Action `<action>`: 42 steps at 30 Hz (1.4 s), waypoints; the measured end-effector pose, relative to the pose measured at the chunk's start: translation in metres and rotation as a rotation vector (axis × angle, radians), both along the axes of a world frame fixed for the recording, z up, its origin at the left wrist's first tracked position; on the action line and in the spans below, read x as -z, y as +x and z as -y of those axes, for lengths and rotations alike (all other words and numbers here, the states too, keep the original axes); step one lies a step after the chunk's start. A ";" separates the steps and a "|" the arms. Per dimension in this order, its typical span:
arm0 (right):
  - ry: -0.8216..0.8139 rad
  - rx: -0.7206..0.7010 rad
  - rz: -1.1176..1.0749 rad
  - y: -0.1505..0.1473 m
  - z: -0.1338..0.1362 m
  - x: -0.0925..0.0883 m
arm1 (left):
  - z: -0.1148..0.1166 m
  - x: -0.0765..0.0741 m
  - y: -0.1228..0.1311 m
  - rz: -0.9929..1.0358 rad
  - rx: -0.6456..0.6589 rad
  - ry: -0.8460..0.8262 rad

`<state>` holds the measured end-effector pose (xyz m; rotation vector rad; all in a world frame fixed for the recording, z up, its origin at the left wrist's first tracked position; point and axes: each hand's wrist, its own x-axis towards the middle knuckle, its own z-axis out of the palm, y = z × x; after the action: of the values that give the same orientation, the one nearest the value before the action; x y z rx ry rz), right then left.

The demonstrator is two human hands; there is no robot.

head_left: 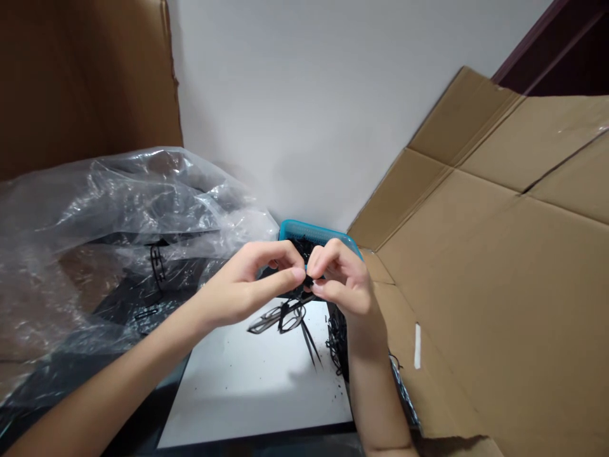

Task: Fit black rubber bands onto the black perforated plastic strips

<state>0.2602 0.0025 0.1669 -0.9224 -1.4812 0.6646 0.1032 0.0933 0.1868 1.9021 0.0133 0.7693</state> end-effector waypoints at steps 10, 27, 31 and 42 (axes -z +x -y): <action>0.043 0.091 -0.021 -0.010 0.000 -0.005 | -0.004 0.013 0.013 -0.029 0.199 -0.570; 0.080 0.248 0.020 -0.014 -0.005 -0.004 | 0.004 0.004 0.006 0.223 -0.381 0.391; 0.113 0.249 0.046 -0.010 0.001 -0.001 | -0.003 0.004 0.003 0.234 -0.336 0.058; 0.017 0.276 0.329 -0.011 0.008 -0.002 | 0.002 -0.012 -0.017 0.273 -0.194 -0.010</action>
<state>0.2497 -0.0056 0.1687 -1.2395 -1.6014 0.3064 0.0862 0.0914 0.1989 1.7895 0.0322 1.1531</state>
